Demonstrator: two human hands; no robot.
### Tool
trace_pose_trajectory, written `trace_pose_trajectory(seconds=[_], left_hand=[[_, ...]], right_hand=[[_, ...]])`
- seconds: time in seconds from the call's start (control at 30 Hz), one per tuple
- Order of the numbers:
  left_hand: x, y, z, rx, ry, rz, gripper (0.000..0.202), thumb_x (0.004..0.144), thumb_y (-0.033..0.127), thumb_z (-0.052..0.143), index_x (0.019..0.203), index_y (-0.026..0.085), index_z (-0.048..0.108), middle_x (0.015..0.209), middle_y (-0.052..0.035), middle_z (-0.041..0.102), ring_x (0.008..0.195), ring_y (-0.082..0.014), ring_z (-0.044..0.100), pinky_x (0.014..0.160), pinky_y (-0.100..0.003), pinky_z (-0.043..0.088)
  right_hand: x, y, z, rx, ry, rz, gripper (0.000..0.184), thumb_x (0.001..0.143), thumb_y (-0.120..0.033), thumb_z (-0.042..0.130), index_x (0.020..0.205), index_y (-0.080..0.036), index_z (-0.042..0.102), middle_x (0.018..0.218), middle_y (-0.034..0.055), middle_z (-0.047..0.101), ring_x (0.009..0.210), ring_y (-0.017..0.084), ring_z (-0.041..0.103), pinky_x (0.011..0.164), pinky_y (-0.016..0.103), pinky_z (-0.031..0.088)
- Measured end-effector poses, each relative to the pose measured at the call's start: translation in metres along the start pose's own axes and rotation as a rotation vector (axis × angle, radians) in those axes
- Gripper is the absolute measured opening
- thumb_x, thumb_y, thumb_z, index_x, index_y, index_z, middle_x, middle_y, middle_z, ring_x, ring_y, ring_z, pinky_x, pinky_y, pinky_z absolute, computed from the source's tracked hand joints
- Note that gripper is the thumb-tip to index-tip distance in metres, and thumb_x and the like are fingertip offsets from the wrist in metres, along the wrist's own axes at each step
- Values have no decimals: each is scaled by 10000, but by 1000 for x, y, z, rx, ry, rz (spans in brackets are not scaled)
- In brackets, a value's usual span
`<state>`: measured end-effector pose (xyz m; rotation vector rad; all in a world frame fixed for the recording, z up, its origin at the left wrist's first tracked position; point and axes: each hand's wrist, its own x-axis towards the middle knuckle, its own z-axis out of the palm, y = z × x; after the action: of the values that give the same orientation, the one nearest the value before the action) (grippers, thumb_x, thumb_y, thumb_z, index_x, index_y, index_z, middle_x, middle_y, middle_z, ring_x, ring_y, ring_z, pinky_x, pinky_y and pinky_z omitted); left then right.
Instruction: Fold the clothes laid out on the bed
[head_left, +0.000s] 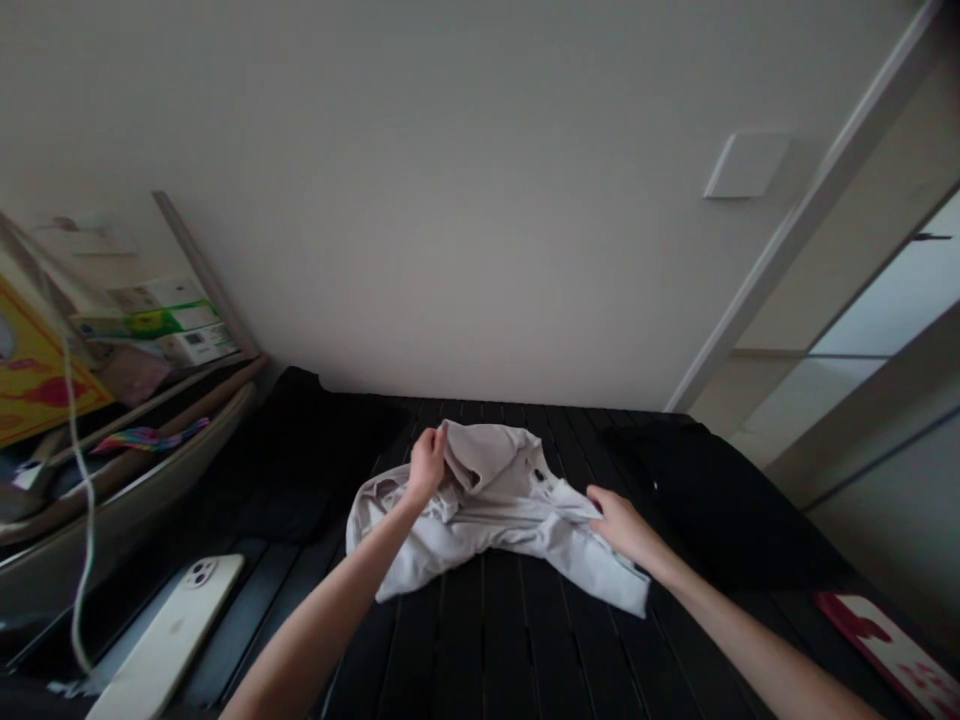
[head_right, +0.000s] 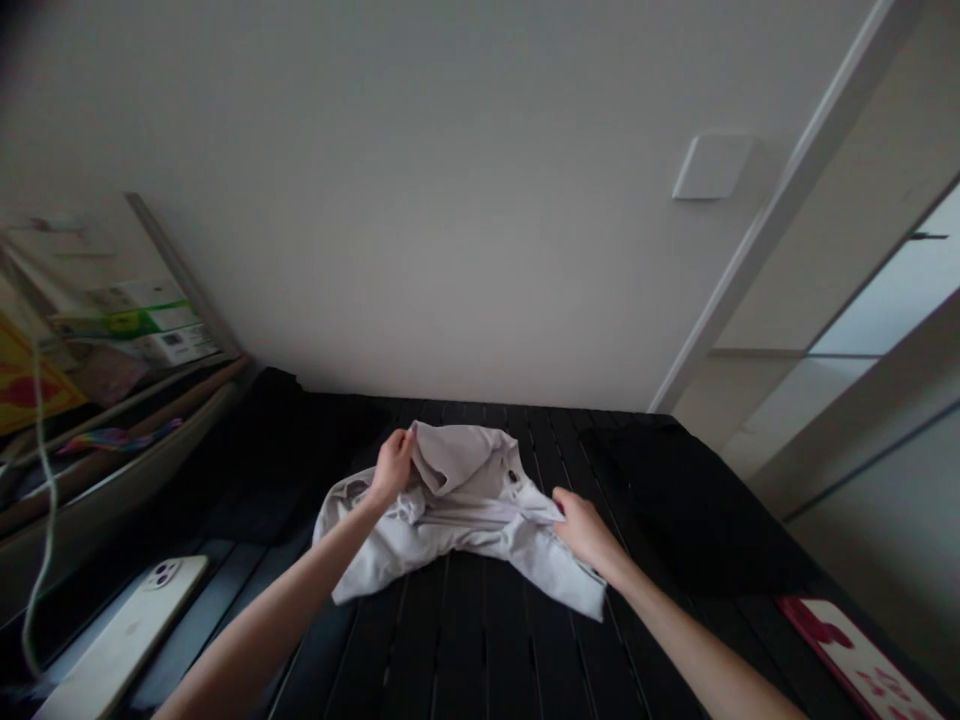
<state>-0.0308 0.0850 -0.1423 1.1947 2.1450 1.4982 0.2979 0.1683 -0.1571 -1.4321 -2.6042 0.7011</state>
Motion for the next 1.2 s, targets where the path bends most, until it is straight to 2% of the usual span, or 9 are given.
trace_pose_trajectory(seconds=[0.13, 0.27, 0.4, 0.53, 0.6, 0.7, 0.8, 0.9, 1.2], left_hand=[[32, -25, -35, -275, 293, -262, 412, 849, 534, 421, 790, 146, 547, 627, 11, 518, 583, -140, 531, 522, -236, 425], [43, -37, -59, -227, 368, -296, 378, 810, 500, 479, 737, 138, 562, 624, -3, 526, 597, -151, 539, 529, -242, 424], [63, -36, -71, -138, 416, -279, 304, 843, 397, 440, 756, 139, 575, 708, -33, 568, 730, -180, 577, 641, -267, 457], [86, -32, -71, -76, 428, -256, 245, 865, 286, 430, 1021, 125, 529, 930, -76, 608, 877, -168, 592, 756, -273, 473], [82, -32, -67, -61, 394, -260, 320, 824, 229, 500, 1122, 117, 478, 1001, -97, 610, 894, -169, 602, 786, -294, 481], [50, -27, -54, 24, 264, -131, 392, 778, 163, 557, 1160, 140, 473, 1123, -111, 591, 1022, -187, 581, 902, -335, 453], [1, -16, -37, 267, -136, 216, 291, 842, 207, 499, 1131, 188, 531, 1167, -101, 589, 1125, -213, 537, 983, -379, 405], [-39, -1, -22, 497, -458, 356, 435, 819, 312, 582, 1244, 261, 502, 1323, -84, 520, 1240, -269, 457, 1008, -425, 380], [-70, 13, -40, 941, -549, 58, 641, 806, 77, 425, 1430, 202, 354, 1171, -154, 624, 932, -268, 672, 781, -368, 516]], right_hand=[[26, 45, -34, -22, 124, 157, 201, 688, -42, 474, 811, -198, 507, 831, 59, 649, 791, 193, 610, 637, 221, 345], [56, 62, -67, -55, 5, 155, 178, 632, -16, 528, 731, -155, 580, 771, 70, 660, 761, 207, 623, 640, 235, 368], [99, 43, -94, -57, 84, 137, 212, 726, -76, 519, 895, -125, 637, 931, 107, 674, 911, 230, 618, 760, 271, 394], [130, 3, -92, -120, 410, 189, 495, 873, -270, 470, 1329, -87, 414, 1301, 232, 492, 1197, 346, 457, 940, 447, 328], [127, -18, -73, -163, 515, 129, 562, 872, -336, 496, 1366, -101, 369, 1347, 238, 445, 1226, 372, 409, 966, 501, 302], [97, -45, -28, -217, 368, -124, 470, 855, -331, 505, 1293, -165, 478, 1350, 185, 464, 1255, 346, 374, 997, 497, 294], [52, -62, 18, -206, 97, -379, 530, 793, -379, 570, 1288, -199, 512, 1416, 157, 419, 1322, 332, 312, 1048, 482, 267], [15, -69, 46, -161, -148, -497, 659, 716, -412, 627, 1330, -215, 488, 1483, 140, 352, 1357, 328, 280, 1081, 472, 242], [-18, -40, 30, -136, -311, -394, 707, 643, -129, 461, 1341, -240, 467, 1550, 57, 271, 1435, 246, 169, 1133, 498, 154]])
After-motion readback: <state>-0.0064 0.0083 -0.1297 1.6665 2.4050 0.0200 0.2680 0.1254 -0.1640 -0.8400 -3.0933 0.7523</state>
